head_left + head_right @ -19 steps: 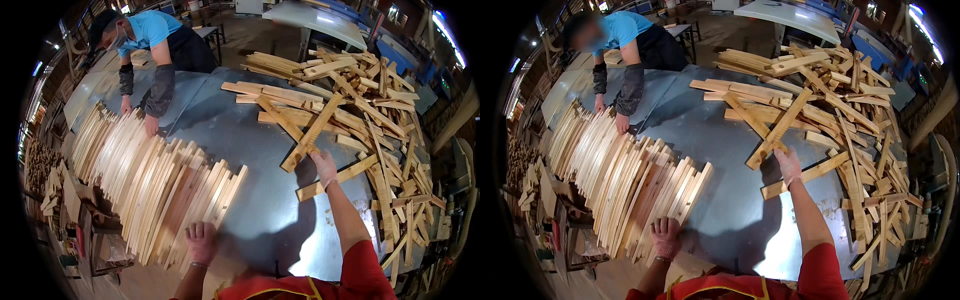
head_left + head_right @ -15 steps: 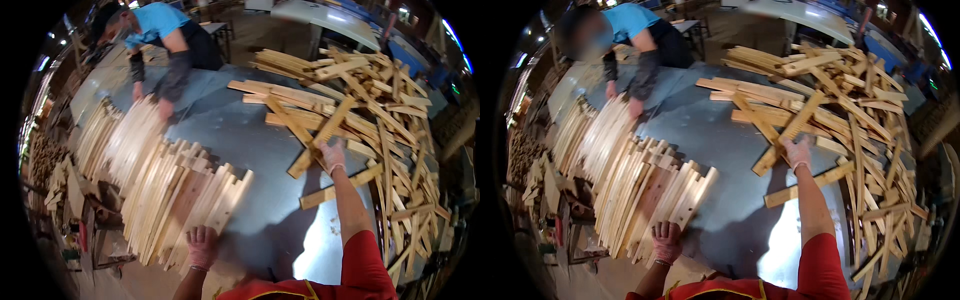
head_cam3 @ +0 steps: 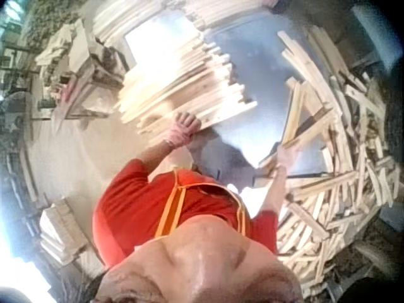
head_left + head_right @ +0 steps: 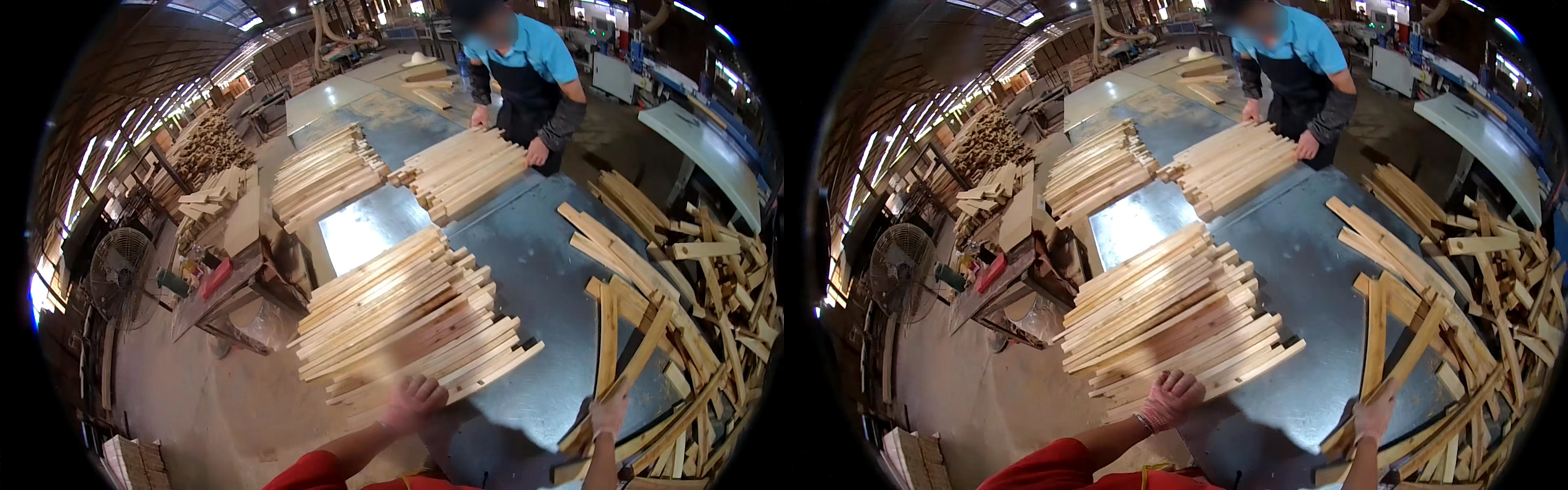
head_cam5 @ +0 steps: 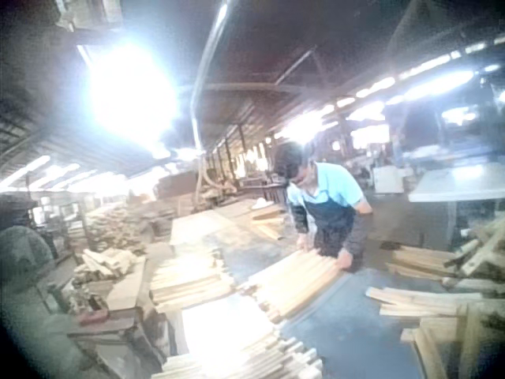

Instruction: The person picks up thin wooden planks from a large pile on a metal table and stacks them into a neat, aligned pile. The person wears pink gloves and a red shirt while performing the repetitive task of sorting and stacking the wood pieces.

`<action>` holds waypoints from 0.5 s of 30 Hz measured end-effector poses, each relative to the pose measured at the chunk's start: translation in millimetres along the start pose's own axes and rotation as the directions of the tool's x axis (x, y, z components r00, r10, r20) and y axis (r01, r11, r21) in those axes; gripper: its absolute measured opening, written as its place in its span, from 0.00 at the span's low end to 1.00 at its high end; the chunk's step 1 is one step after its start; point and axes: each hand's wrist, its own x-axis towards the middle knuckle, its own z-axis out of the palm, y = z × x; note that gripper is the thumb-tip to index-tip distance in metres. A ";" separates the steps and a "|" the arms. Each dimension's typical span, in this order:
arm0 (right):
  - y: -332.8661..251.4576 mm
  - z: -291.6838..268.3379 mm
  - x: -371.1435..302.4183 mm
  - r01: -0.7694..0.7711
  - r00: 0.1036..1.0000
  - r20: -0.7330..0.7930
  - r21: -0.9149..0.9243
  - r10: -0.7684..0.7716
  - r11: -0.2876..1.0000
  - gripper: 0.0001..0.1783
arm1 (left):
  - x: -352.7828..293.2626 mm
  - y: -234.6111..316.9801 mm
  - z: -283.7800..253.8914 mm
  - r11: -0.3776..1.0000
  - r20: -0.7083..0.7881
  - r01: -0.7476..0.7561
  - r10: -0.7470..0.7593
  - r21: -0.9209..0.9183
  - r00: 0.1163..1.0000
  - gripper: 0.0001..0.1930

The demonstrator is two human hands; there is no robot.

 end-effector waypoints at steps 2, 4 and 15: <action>6.3 -8.5 -54.5 0.019 0.998 0.055 0.022 -0.020 1.000 0.62 | -8.5 -3.0 -7.3 0.998 0.016 0.001 0.000 -0.058 1.000 0.22; 29.5 5.0 -86.1 0.041 0.996 0.054 0.445 -0.073 0.894 0.62 | -11.8 -4.7 -9.6 0.995 0.059 -0.005 0.010 -0.096 0.998 0.28; -67.1 121.1 -302.6 -0.461 0.727 0.686 0.508 -0.018 0.727 0.33 | -1.6 16.1 9.1 0.972 0.430 0.132 -0.036 -0.196 0.902 0.44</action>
